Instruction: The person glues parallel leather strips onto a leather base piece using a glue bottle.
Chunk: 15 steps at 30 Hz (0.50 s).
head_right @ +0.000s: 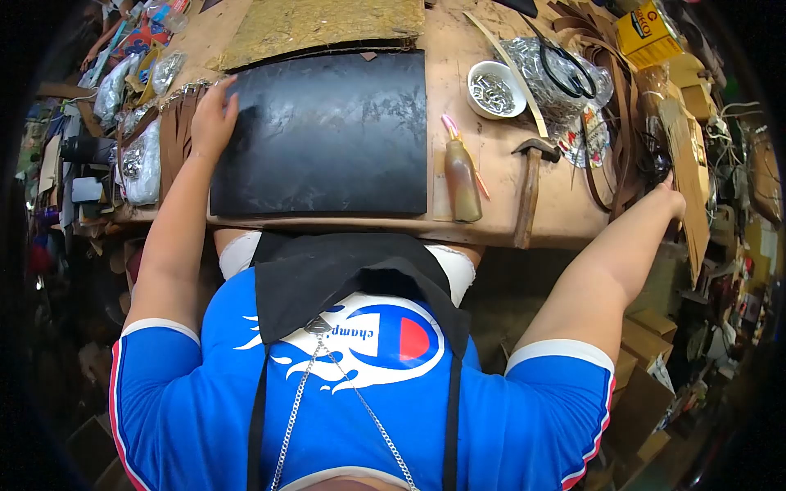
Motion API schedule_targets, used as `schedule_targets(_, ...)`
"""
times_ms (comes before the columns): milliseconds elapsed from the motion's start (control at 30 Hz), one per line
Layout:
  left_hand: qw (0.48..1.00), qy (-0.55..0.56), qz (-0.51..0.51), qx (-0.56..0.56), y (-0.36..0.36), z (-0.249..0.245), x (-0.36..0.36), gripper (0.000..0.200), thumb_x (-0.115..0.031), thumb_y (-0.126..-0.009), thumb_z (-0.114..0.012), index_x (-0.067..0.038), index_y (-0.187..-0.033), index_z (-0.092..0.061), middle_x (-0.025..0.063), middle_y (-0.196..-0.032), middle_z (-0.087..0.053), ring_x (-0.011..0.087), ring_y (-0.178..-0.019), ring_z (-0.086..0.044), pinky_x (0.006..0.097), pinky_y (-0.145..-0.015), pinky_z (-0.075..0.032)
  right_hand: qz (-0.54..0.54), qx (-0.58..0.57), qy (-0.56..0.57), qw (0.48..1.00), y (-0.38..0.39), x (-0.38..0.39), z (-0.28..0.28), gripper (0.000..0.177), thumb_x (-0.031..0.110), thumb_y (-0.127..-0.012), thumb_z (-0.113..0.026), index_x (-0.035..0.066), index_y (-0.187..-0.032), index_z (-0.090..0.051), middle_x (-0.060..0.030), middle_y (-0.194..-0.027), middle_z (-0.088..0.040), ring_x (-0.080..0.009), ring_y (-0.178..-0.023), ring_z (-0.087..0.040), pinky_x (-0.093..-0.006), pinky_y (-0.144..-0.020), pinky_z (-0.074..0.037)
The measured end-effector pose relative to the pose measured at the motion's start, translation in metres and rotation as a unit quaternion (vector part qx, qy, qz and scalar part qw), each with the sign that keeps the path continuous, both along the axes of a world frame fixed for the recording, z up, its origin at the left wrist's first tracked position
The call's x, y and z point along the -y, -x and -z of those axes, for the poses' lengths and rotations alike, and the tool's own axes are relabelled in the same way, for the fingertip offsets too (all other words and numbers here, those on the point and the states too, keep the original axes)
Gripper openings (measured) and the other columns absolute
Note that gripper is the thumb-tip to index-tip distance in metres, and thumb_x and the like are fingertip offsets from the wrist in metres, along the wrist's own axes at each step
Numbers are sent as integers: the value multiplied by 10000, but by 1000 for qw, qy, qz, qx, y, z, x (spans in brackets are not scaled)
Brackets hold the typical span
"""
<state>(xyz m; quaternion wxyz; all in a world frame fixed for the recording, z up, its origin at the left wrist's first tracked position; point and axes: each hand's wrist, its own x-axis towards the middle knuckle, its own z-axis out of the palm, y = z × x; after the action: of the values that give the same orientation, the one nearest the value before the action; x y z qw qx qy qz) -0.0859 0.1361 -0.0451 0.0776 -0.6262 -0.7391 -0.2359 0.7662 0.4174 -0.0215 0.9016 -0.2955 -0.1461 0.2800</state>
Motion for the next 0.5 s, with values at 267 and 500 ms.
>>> schedule_targets(267, 971, 40, 56, -229, -21, -8, -103, 367, -383, -886, -644, -175, -1188, -631, 39, -1076, -579, 255, -1032, -608, 380, -820, -548, -110, -33, 219, 969, -14, 2, 32, 572, 170, -1014, -420, -27, -1505, -204, -177, -1568, -218, -424, -1401, -316, -558, -1127, -357)
schedule_targets(500, 930, 42, 160, -328, -16, -12, -138, 303, -316, -905, -620, -183, -1175, -646, 24, -1004, -561, 222, -934, -604, 356, -730, -541, -85, -68, 275, 955, -4, 25, 47, 682, 106, -950, -544, -82, -1482, -160, -200, -1531, -243, -405, -1371, -368, -508, -1097, -413)
